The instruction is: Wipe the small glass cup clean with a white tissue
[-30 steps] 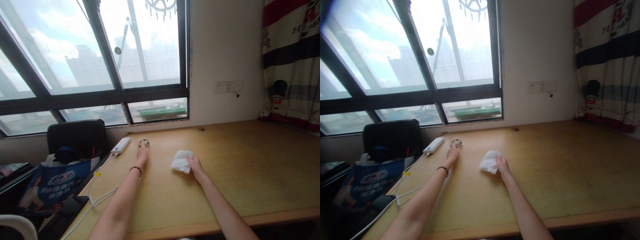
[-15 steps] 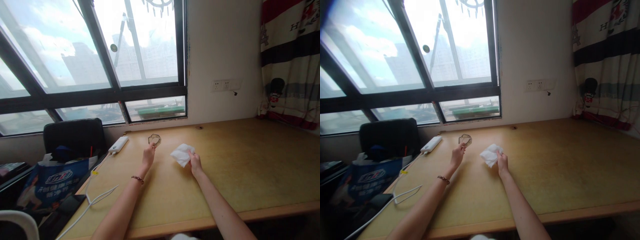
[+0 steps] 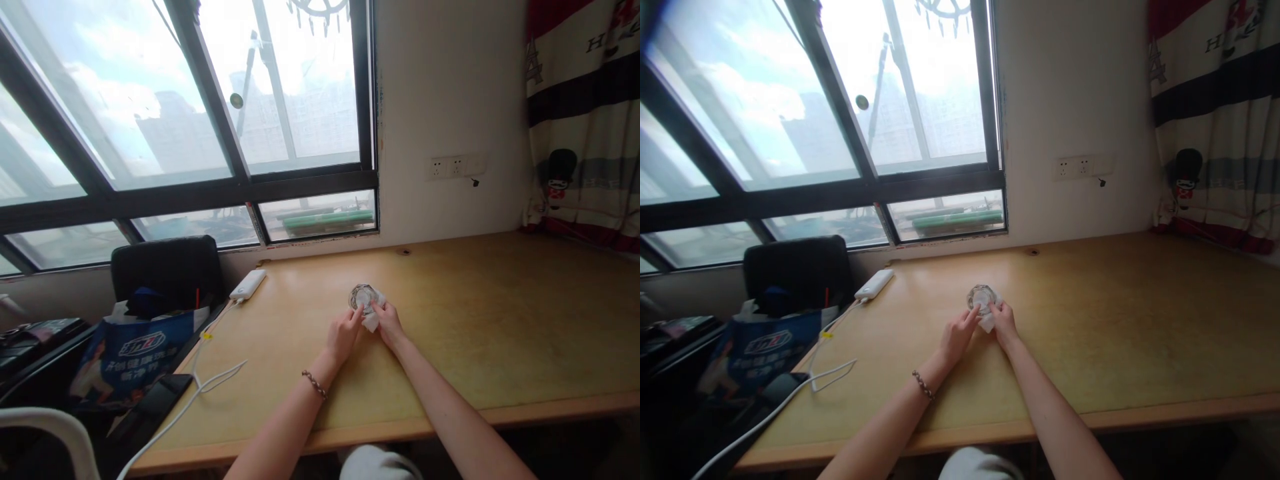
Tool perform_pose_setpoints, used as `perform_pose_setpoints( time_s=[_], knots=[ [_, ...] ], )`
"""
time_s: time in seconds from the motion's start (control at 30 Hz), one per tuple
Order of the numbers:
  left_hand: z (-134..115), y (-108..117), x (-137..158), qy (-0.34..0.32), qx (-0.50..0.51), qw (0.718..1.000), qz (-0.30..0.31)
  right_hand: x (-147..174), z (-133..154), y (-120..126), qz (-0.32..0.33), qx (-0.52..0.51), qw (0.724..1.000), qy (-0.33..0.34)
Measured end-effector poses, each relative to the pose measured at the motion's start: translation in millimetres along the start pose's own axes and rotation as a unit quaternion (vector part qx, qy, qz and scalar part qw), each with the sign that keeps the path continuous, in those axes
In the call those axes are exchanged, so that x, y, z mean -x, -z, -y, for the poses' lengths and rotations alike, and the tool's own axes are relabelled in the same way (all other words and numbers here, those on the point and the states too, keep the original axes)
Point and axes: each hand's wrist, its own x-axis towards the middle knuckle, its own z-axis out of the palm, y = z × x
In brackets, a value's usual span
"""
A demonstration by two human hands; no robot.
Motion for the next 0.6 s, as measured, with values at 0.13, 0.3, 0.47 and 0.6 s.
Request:
perform_pose_setpoints(
  time_s=[0.13,0.3,0.47,0.6],
  knots=[
    [1,6,-3,0.156,0.218,0.961,-0.073,0,0,5,-0.024,0.15,0.988,0.041],
    [6,1,-7,0.251,0.5,0.826,0.061,2,4,9,-0.007,0.266,0.962,0.059],
    [9,-4,-7,0.335,0.632,0.697,0.052,2,12,10,0.026,0.143,0.989,0.025],
    [9,-4,-6,0.333,0.667,0.666,0.036,4,15,7,0.045,0.072,0.996,0.0]
  ],
)
